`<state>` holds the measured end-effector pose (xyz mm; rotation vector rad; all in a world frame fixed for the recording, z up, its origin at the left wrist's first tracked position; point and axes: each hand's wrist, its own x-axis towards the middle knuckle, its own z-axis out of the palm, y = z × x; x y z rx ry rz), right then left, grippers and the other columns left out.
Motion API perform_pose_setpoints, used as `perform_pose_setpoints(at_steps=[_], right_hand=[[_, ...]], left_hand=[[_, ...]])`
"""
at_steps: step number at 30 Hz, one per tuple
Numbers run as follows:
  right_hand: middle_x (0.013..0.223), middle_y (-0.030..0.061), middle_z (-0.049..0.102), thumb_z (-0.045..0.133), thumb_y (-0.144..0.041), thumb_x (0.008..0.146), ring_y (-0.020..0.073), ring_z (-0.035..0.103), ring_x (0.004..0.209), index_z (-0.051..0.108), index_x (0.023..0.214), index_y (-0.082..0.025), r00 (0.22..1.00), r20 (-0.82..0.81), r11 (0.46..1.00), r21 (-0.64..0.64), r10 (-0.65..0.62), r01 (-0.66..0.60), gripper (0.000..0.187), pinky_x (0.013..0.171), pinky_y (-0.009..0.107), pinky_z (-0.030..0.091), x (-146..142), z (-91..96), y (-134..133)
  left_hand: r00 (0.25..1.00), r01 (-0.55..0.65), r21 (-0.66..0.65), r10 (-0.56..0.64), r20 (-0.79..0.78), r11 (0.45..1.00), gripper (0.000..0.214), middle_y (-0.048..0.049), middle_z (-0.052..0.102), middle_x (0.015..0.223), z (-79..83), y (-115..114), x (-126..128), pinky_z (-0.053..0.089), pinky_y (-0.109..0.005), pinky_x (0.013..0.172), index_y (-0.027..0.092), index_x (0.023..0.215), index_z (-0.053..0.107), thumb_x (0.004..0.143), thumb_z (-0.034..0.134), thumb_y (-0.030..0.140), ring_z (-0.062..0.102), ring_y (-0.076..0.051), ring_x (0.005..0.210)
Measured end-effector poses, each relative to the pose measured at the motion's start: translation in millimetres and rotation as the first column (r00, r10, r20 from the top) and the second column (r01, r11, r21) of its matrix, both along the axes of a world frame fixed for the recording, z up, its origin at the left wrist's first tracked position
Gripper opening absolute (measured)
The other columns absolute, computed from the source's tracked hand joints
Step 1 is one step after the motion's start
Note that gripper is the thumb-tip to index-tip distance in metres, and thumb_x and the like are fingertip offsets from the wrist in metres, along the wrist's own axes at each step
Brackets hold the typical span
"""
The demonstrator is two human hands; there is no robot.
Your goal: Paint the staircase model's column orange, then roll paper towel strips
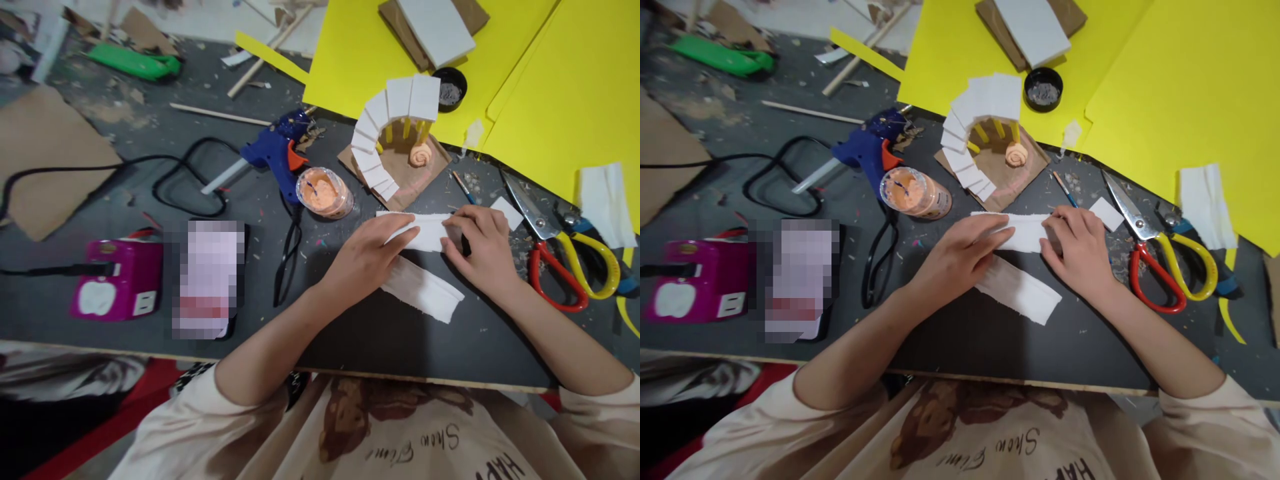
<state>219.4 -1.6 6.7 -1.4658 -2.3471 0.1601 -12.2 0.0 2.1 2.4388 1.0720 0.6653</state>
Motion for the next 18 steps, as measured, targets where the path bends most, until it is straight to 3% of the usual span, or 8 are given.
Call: perform_pose_setpoints(at_steps=[5, 7, 10, 14, 18], right_hand=[[0.116, 0.0124, 0.057, 0.056, -0.024, 0.080, 0.0316, 0.051, 0.108, 0.052, 0.116, -0.020, 0.999, 0.036, 0.999, 0.026, 0.027, -0.028, 0.037, 0.093, 0.048, 0.040, 0.3, 1.6, -3.3], [0.118, 0.0108, 0.059, 0.053, -0.020, 0.083, 0.0284, 0.054, 0.110, 0.052, 0.119, -0.023, 0.981, 0.050, 0.980, 0.066, 0.186, -0.189, 0.036, 0.093, 0.045, 0.041, 0.6, 2.1, -3.7], [0.110, 0.0091, 0.065, 0.050, -0.022, 0.090, 0.0232, 0.058, 0.104, 0.055, 0.115, -0.020, 0.900, 0.045, 0.898, 0.055, 0.434, -0.436, 0.026, 0.089, 0.038, 0.046, -0.5, 1.9, -2.2], [0.103, 0.0101, 0.068, 0.050, -0.023, 0.092, 0.0223, 0.060, 0.097, 0.058, 0.106, -0.015, 0.906, -0.021, 0.906, -0.010, 0.423, -0.423, 0.019, 0.086, 0.036, 0.049, -3.6, 0.4, 1.4], [0.099, 0.0098, 0.068, 0.049, -0.018, 0.092, 0.0209, 0.060, 0.091, 0.058, 0.099, -0.017, 0.919, -0.109, 0.924, -0.012, 0.380, -0.383, 0.012, 0.082, 0.035, 0.050, -4.8, -0.6, 3.2]], left_hand=[[1.000, 0.027, -0.086, -0.027, 0.002, 0.996, 0.050, -0.0130, 0.054, 0.136, -2.7, 0.6, -0.9, 0.044, -0.045, 0.105, 0.018, 0.130, 0.046, 0.083, 0.044, 0.003, 0.050, -0.024, 0.127], [0.999, 0.041, -0.085, -0.041, 0.007, 0.996, 0.050, -0.0124, 0.054, 0.136, -2.4, 0.7, -0.5, 0.044, -0.046, 0.106, 0.018, 0.128, 0.048, 0.081, 0.045, 0.001, 0.050, -0.025, 0.127], [0.998, 0.058, -0.066, -0.058, 0.000, 0.996, 0.049, -0.0140, 0.056, 0.134, -1.6, 0.6, 0.4, 0.044, -0.048, 0.104, 0.015, 0.125, 0.050, 0.079, 0.046, -0.002, 0.050, -0.026, 0.127], [0.999, 0.045, -0.056, -0.045, 0.018, 0.997, 0.042, -0.0151, 0.055, 0.134, -0.6, -0.2, 1.6, 0.045, -0.047, 0.104, 0.015, 0.120, 0.049, 0.081, 0.044, -0.001, 0.050, -0.025, 0.127], [0.998, 0.001, -0.065, 0.002, 0.059, 0.998, 0.020, -0.0156, 0.059, 0.130, 0.7, -0.3, 2.6, 0.047, -0.045, 0.101, 0.016, 0.103, 0.051, 0.085, 0.050, 0.008, 0.053, -0.026, 0.124]])
